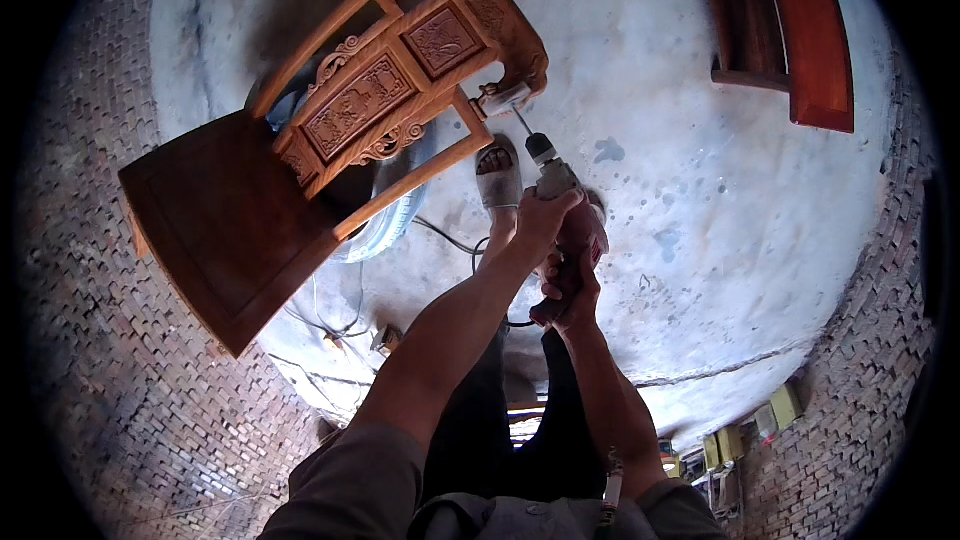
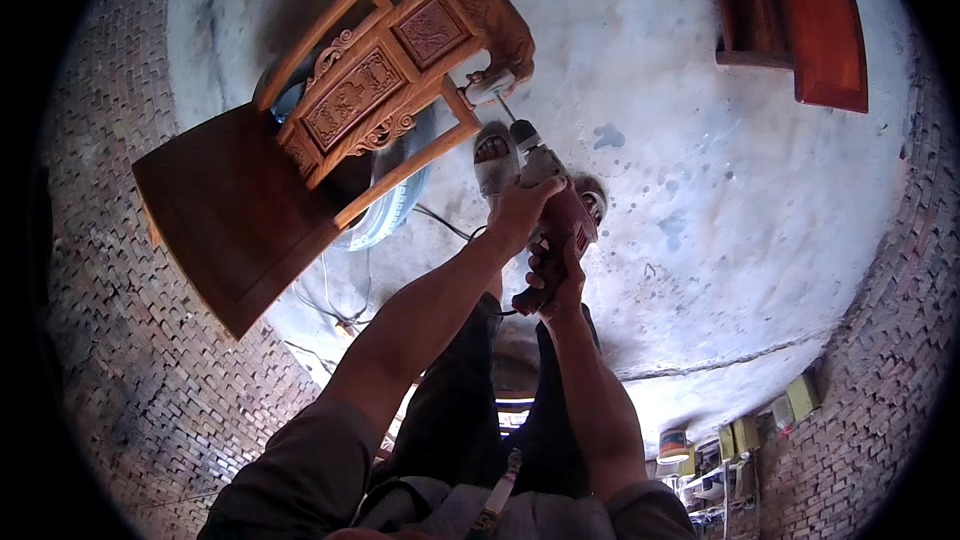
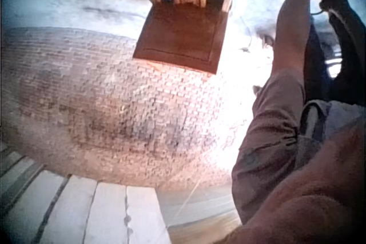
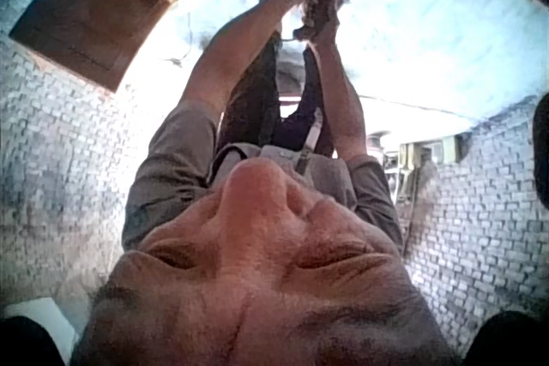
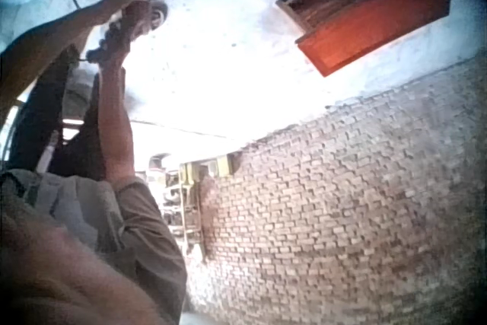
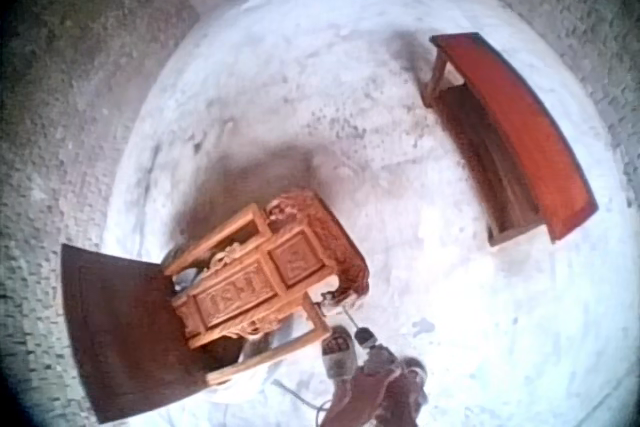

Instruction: The person uses a power drill with a polishing attachment to smooth and polish the surface of an intricately carved wooden chair. They systematically move the tool across the seat, backrest, and legs, repositioning the chair to access different areas.

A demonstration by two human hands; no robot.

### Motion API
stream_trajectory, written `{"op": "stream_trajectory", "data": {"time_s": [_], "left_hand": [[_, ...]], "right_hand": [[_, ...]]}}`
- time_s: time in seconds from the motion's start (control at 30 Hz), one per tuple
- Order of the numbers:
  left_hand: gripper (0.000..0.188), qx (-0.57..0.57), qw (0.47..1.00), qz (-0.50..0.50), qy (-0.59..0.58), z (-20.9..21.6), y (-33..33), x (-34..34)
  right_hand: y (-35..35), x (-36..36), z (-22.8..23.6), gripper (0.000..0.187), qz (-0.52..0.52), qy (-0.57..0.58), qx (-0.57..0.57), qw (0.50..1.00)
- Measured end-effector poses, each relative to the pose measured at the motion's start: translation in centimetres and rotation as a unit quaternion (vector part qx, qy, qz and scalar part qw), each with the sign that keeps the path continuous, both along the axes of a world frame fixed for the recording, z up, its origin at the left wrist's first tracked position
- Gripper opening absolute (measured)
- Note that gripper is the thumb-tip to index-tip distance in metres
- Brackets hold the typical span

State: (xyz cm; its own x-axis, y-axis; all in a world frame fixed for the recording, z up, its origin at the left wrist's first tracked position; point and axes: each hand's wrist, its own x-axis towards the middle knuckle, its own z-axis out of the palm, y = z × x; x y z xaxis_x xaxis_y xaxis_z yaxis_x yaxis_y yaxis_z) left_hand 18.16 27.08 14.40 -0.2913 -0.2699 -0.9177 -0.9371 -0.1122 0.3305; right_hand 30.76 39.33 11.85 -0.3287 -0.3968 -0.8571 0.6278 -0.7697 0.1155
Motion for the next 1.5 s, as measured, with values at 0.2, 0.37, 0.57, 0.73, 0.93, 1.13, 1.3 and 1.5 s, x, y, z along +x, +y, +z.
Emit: {"op": "stream_trajectory", "data": {"time_s": [0.2, 0.37, 0.57, 0.73, 0.93, 1.13, 1.3, 1.5], "left_hand": [[0.05, 0.019, 0.996, 0.078, 0.034, -6.7, -0.7, 5.2], [0.042, 0.007, 0.997, 0.066, 0.038, -6.6, -1.2, 3.3], [0.044, -0.033, 0.989, 0.121, 0.083, -6.3, -4.3, 2.8], [0.044, -0.101, 0.988, 0.115, 0.029, -7.5, -9.2, 5.9], [0.047, -0.029, 0.982, 0.174, 0.065, -5.8, -14.5, 9.1], [0.049, -0.088, 0.976, 0.188, 0.059, -7.7, -17.1, 13.7], [0.063, -0.108, 0.985, 0.125, 0.058, -7.2, -16.0, 13.3], [0.064, -0.089, 0.987, 0.136, 0.018, -4.3, -17.9, 13.5]], "right_hand": [[-0.3, 1.1, -1.3, 0.055, -0.008, 0.0, -0.026, 1.0], [-0.7, 0.0, -0.8, 0.055, 0.009, 0.041, -0.058, 0.997], [-3.7, -2.3, -1.2, 0.056, 0.044, 0.013, -0.05, 0.998], [-7.8, -0.8, -0.2, 0.055, 0.057, 0.022, -0.139, 0.988], [-12.9, 3.6, -2.1, 0.053, 0.059, -0.043, -0.141, 0.987], [-16.0, 5.8, -0.3, 0.054, 0.068, -0.057, -0.099, 0.991], [-16.1, 7.4, 0.2, 0.054, 0.031, -0.044, -0.096, 0.994], [-17.6, 7.6, 1.8, 0.053, 0.056, -0.046, -0.066, 0.995]]}}
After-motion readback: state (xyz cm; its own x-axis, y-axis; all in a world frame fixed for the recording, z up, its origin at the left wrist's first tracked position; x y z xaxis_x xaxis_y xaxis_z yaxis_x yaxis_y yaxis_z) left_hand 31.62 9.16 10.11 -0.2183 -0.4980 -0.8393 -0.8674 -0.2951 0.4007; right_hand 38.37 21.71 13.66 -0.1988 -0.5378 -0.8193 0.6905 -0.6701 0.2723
